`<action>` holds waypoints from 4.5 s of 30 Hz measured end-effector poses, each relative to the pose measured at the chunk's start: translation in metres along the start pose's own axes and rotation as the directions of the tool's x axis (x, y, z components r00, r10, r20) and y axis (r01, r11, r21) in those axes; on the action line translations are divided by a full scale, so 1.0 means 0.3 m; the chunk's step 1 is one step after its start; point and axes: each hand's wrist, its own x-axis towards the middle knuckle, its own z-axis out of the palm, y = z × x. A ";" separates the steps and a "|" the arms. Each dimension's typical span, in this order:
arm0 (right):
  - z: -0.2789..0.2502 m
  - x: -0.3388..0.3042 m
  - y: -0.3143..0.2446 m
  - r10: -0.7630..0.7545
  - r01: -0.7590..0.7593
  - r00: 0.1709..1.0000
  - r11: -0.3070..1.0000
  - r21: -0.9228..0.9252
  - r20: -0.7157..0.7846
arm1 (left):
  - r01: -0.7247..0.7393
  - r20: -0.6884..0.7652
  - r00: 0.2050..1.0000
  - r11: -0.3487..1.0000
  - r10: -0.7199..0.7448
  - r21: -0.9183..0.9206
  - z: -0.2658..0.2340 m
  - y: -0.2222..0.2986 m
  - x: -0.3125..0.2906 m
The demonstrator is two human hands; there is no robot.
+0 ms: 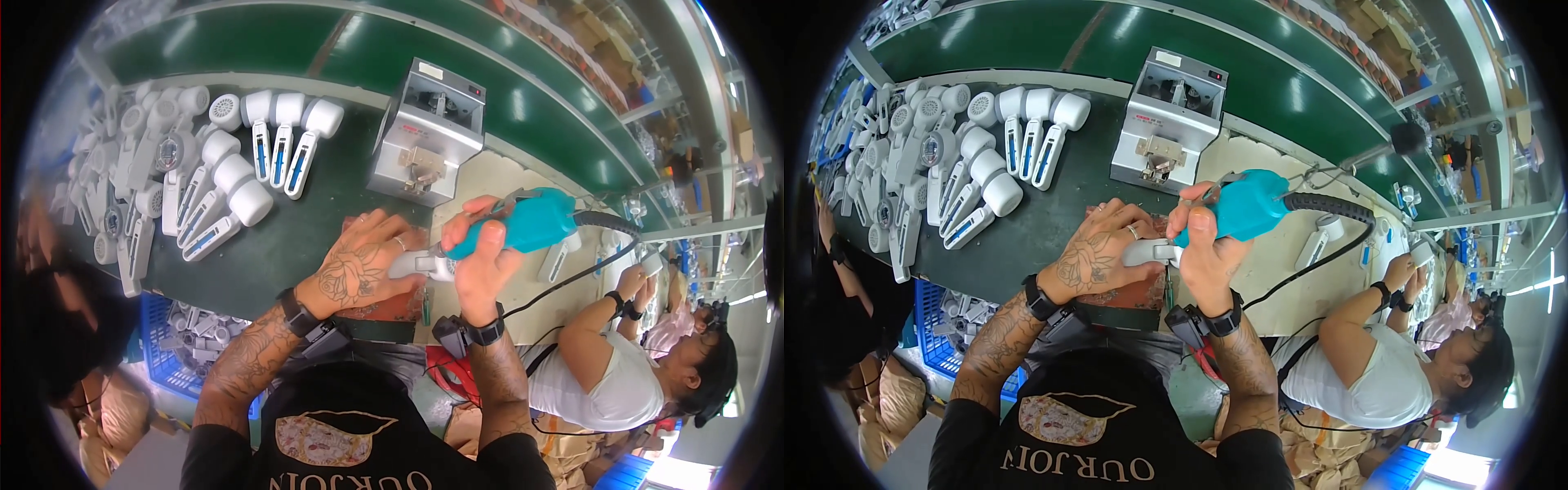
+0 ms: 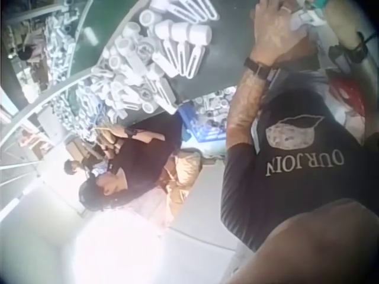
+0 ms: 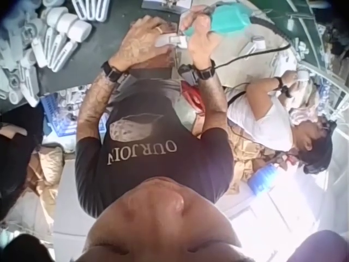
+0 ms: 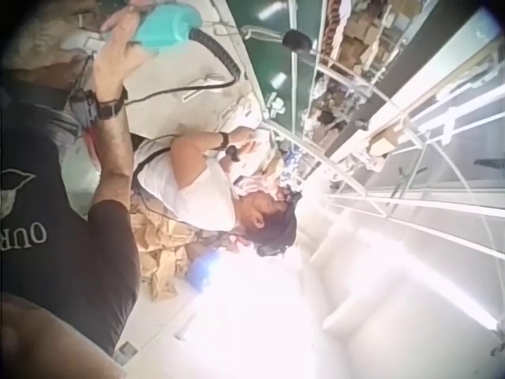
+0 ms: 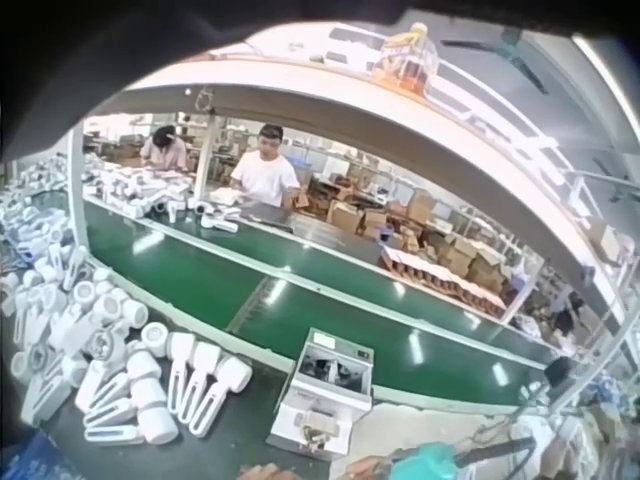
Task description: The person picks up a fan component from a blue bin, places it on a red block, and uses a power screwdriver to drive a screw into it. They then set the component aside on the table and repeat the process.
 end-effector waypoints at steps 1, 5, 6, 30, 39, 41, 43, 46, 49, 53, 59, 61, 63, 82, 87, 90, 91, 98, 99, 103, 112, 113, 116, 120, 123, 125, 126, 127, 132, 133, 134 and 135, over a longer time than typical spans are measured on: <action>0.002 -0.001 0.004 0.004 -0.004 1.000 1.000 -0.011 0.004 | 0.003 0.003 1.000 1.000 -0.003 0.002 0.001 -0.001 -0.001; -0.002 -0.007 0.037 -0.016 0.015 1.000 1.000 0.015 0.023 | 0.011 0.020 1.000 1.000 -0.011 0.001 -0.001 0.000 0.001; -0.004 -0.008 0.041 -0.018 0.017 0.999 0.999 0.034 0.029 | 0.001 0.023 1.000 1.000 -0.001 0.023 -0.001 0.001 0.004; 0.140 0.268 0.094 -0.217 0.210 0.973 0.974 -0.089 -0.080 | -0.079 -0.055 0.995 0.997 0.080 0.026 -0.015 0.001 -0.023; 0.151 0.152 -0.019 -0.034 0.019 0.996 0.985 -0.173 -0.088 | -0.057 0.001 0.998 0.998 0.057 0.004 -0.018 -0.031 -0.033; 0.074 0.070 -0.049 -0.043 0.032 0.995 0.991 -0.127 -0.087 | -0.097 -0.040 0.994 0.995 0.098 0.024 -0.011 -0.018 -0.019; 0.025 -0.001 -0.061 -0.017 0.020 0.997 0.999 0.040 -0.070 | -0.099 -0.040 0.994 0.995 0.100 0.023 -0.020 -0.007 -0.011; -0.003 -0.063 -0.048 -0.026 0.026 0.999 1.000 0.000 -0.032 | -0.091 -0.038 0.995 0.996 0.092 0.012 -0.013 -0.011 -0.012; -0.006 -0.079 -0.040 0.011 -0.011 0.998 1.000 0.004 -0.055 | -0.077 -0.019 0.997 0.997 0.077 -0.003 -0.011 -0.010 -0.018; -0.020 -0.090 -0.019 0.019 -0.017 0.998 1.000 0.019 -0.055 | -0.064 0.004 0.998 0.998 0.064 0.000 -0.013 -0.002 -0.018; -0.014 -0.100 0.026 -0.019 0.021 0.999 0.999 0.043 -0.040 | -0.059 0.012 0.998 0.998 0.058 0.038 -0.009 0.003 -0.011; -0.014 -0.097 0.040 -0.016 0.017 1.000 0.996 0.090 -0.014 | -0.060 0.032 0.998 0.997 0.058 0.042 -0.010 -0.005 -0.005; -0.006 -0.098 0.042 -0.013 0.016 0.999 0.997 0.078 -0.036 | -0.050 0.043 0.998 0.996 0.047 0.069 -0.026 -0.006 -0.006; -0.039 -0.268 -0.168 -0.048 0.129 0.972 0.927 0.352 -0.229 | 0.433 -0.783 0.542 0.900 -0.304 -0.050 -0.420 -0.092 -0.485; -0.031 -0.278 -0.110 0.021 0.043 0.978 0.953 0.301 -0.205 | 0.272 -0.962 0.093 0.936 -0.258 -0.224 -0.822 -0.481 -0.715; -0.005 -0.272 -0.095 0.020 0.055 0.969 0.954 0.294 -0.247 | 0.659 -0.960 0.072 0.736 -0.269 -0.157 -1.054 -0.665 -0.827; 0.010 -0.271 -0.096 0.017 0.043 0.976 0.963 0.268 -0.216 | 0.735 -0.962 0.086 0.669 -0.258 -0.114 -1.108 -0.720 -0.845; -0.021 -0.287 -0.090 -0.027 0.058 0.983 0.984 0.167 -0.182 | 0.800 -0.875 0.278 0.600 -0.396 -0.018 -1.211 -0.808 -0.749; -0.033 -0.292 -0.088 -0.027 0.060 0.982 0.984 0.168 -0.189 | 0.798 -0.874 0.284 0.603 -0.394 -0.013 -1.214 -0.810 -0.754; -0.099 -0.333 -0.085 -0.047 0.069 0.969 0.994 0.084 -0.241 | 0.737 -0.915 0.387 0.635 -0.115 0.232 -1.162 -0.823 -0.703; -0.107 -0.359 -0.158 0.167 -0.161 0.985 0.980 0.118 -0.041 | 0.171 -0.574 0.815 0.980 -0.080 0.105 -0.468 -0.034 -0.035; -0.139 -0.383 -0.162 0.161 -0.152 0.983 0.984 0.094 -0.093 | 0.101 -0.391 0.913 0.993 -0.114 -0.053 -0.311 0.108 0.091; -0.183 -0.420 -0.181 0.215 -0.212 0.976 0.974 0.086 -0.038 | -0.232 -0.126 0.972 0.900 0.198 -0.370 0.157 0.182 0.336; -0.235 -0.482 -0.218 0.256 -0.256 0.966 0.967 0.005 -0.042 | -0.284 -0.076 0.959 0.933 0.274 -0.223 0.666 0.299 0.596; -0.286 -0.521 -0.272 0.275 -0.285 0.951 0.957 -0.059 -0.143 | -0.050 0.000 0.999 0.998 0.050 -0.031 0.871 0.428 0.661; -0.304 -0.542 -0.287 0.242 -0.262 0.947 0.962 -0.073 -0.213 | -0.009 0.072 0.997 0.996 0.015 -0.084 0.912 0.417 0.692; -0.312 -0.551 -0.288 0.215 -0.237 0.946 0.969 -0.065 -0.242 | 0.047 0.148 0.989 0.992 -0.029 -0.116 0.928 0.394 0.696; -0.316 -0.558 -0.287 0.190 -0.212 0.945 0.976 -0.056 -0.267 | 0.064 0.052 0.997 0.991 -0.059 -0.114 0.936 0.355 0.692; -0.379 -0.489 -0.213 0.086 -0.192 0.951 0.916 -0.351 -0.296 | -0.146 0.020 0.988 0.962 0.155 -0.229 0.588 0.269 0.537; -0.391 -0.465 -0.204 0.033 -0.158 0.943 0.919 -0.362 -0.330 | -0.114 0.028 0.992 0.971 0.123 -0.211 0.518 0.274 0.495; -0.395 -0.428 -0.195 -0.036 -0.084 0.938 0.941 -0.328 -0.344 | -0.240 -0.025 0.971 0.954 0.240 -0.179 0.415 0.267 0.444; -0.402 -0.407 -0.184 -0.101 -0.018 0.923 0.952 -0.305 -0.371 | -0.366 -0.066 0.931 0.917 0.360 -0.157 0.339 0.262 0.390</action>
